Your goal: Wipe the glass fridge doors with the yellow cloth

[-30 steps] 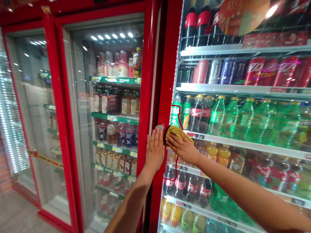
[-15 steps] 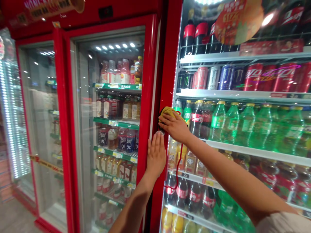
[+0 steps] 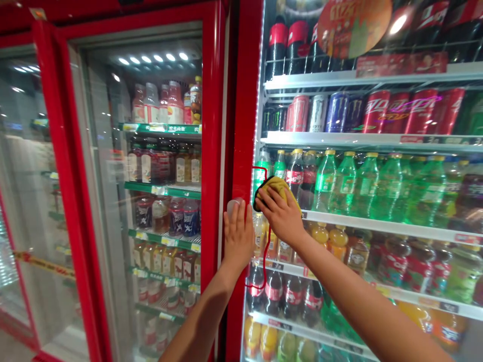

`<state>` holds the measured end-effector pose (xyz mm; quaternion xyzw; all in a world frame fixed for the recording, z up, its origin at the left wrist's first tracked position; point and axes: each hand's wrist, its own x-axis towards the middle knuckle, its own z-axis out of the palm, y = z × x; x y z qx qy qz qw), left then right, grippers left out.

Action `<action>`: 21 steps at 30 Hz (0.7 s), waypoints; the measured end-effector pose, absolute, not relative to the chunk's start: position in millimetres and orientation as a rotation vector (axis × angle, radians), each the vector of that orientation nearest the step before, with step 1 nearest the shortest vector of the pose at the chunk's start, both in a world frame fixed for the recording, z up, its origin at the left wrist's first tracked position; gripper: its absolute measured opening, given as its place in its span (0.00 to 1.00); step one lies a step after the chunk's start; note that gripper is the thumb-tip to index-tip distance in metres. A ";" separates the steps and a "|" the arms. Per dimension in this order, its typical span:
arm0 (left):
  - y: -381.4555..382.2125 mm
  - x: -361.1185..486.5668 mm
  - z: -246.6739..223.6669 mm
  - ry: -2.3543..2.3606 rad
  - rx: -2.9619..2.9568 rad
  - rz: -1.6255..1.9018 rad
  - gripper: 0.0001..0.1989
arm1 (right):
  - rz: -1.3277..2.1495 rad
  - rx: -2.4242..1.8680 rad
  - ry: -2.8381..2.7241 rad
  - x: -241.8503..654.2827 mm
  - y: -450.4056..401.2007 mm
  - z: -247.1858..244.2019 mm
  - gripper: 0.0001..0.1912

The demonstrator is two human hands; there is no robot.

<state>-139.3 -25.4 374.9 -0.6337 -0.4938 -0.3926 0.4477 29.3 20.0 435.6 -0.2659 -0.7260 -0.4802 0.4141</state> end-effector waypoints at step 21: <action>-4.0 -74.5 387.5 -1.038 -1.727 -1.047 0.43 | -1.096 -0.926 -1.585 132.1 14.2 480.4 0.28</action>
